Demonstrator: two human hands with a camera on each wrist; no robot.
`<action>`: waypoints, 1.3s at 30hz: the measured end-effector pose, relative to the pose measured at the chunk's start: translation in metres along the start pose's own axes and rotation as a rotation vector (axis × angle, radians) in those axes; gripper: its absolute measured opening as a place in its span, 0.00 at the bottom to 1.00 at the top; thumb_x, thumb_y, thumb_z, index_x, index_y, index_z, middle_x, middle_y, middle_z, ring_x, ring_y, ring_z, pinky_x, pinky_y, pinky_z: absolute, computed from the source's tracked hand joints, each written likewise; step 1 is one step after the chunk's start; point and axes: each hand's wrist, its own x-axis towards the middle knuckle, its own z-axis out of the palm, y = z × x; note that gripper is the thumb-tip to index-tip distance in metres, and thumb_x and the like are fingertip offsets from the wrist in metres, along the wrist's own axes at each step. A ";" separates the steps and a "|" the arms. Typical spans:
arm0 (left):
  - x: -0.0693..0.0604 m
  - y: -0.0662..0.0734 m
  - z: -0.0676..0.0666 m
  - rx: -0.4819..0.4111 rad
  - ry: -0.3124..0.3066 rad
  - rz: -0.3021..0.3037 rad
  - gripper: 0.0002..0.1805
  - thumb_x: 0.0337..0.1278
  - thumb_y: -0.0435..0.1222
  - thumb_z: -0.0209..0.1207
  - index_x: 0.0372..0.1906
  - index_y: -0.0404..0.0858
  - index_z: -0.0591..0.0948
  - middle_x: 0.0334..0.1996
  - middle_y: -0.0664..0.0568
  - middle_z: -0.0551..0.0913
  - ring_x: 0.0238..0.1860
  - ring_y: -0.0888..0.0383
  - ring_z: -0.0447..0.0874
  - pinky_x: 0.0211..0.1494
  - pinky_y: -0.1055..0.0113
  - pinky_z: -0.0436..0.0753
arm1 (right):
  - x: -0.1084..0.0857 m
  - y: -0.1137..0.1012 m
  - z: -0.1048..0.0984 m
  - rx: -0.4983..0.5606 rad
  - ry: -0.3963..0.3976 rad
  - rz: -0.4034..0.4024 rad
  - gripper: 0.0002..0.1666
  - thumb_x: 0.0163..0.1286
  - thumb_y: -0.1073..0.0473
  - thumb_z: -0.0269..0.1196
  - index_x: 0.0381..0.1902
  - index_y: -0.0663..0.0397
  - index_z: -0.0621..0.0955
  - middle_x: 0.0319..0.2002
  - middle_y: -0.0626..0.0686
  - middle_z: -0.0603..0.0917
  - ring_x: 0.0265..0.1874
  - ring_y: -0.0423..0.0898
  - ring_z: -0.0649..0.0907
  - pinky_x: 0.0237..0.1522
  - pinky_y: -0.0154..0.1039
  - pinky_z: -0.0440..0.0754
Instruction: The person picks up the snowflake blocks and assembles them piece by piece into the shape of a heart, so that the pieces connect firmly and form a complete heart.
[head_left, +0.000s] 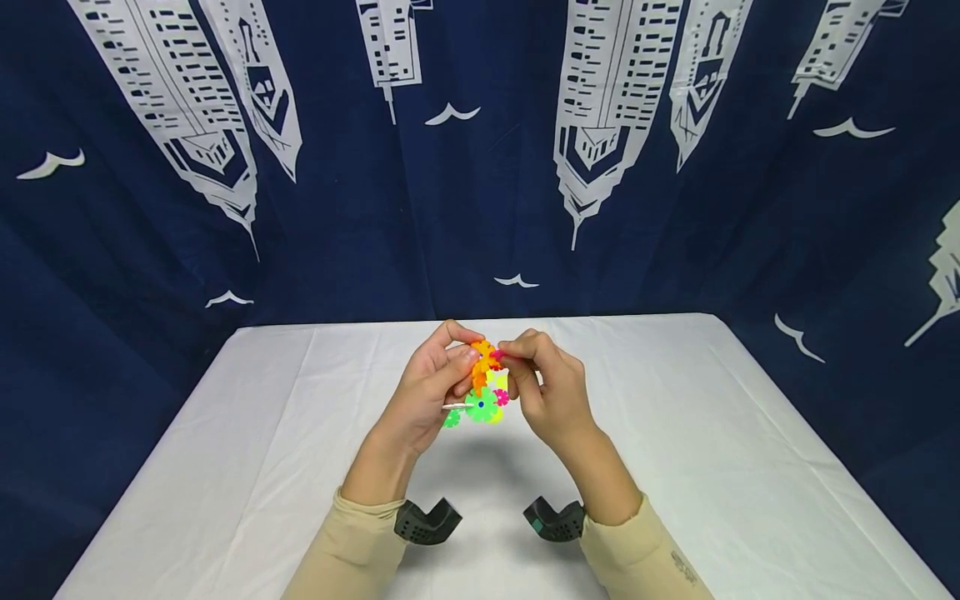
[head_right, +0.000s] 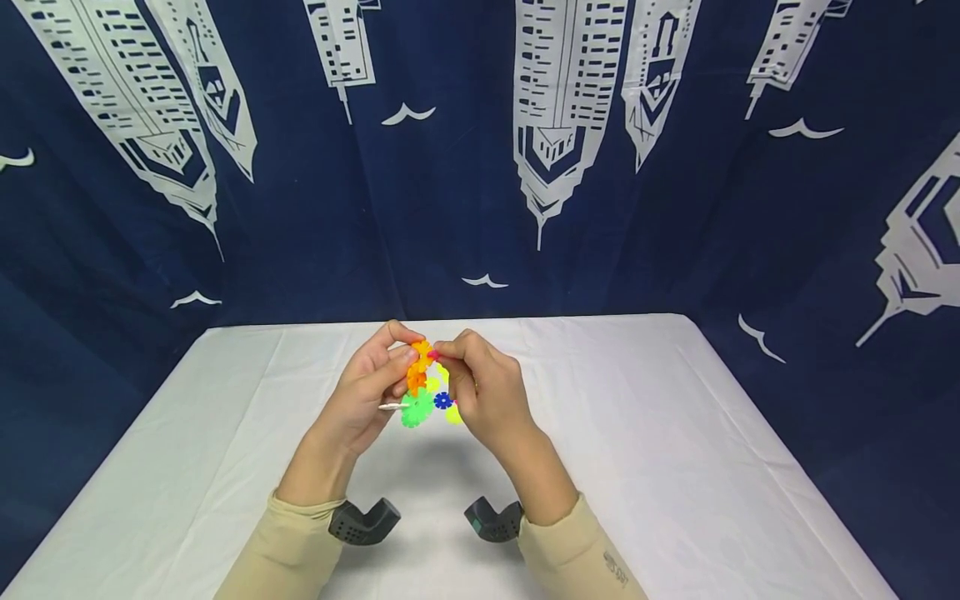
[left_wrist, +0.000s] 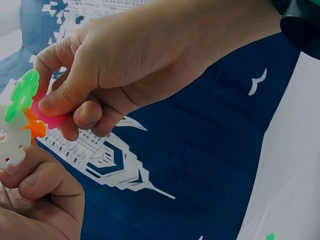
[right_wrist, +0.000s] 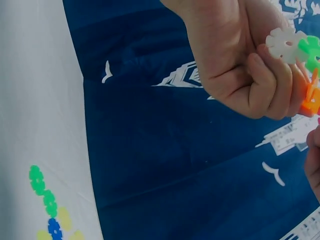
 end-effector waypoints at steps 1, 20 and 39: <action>-0.001 0.001 0.000 0.003 -0.006 0.001 0.08 0.73 0.28 0.47 0.48 0.43 0.71 0.17 0.58 0.68 0.19 0.65 0.65 0.21 0.79 0.62 | 0.001 -0.002 -0.001 -0.017 -0.002 -0.010 0.06 0.67 0.68 0.62 0.39 0.67 0.76 0.23 0.54 0.78 0.14 0.39 0.73 0.22 0.23 0.74; -0.001 0.008 0.001 0.110 0.076 -0.046 0.08 0.72 0.28 0.49 0.51 0.35 0.70 0.17 0.56 0.67 0.19 0.62 0.62 0.24 0.74 0.59 | 0.003 0.000 -0.001 -0.202 -0.098 -0.032 0.17 0.57 0.77 0.68 0.42 0.62 0.77 0.27 0.52 0.81 0.18 0.39 0.75 0.25 0.23 0.76; 0.005 -0.003 -0.012 0.354 0.116 0.092 0.11 0.69 0.34 0.57 0.52 0.35 0.79 0.28 0.55 0.75 0.27 0.58 0.71 0.30 0.72 0.73 | 0.002 0.011 -0.017 -0.061 -0.052 0.105 0.05 0.62 0.69 0.69 0.33 0.59 0.83 0.31 0.52 0.81 0.25 0.40 0.75 0.29 0.23 0.72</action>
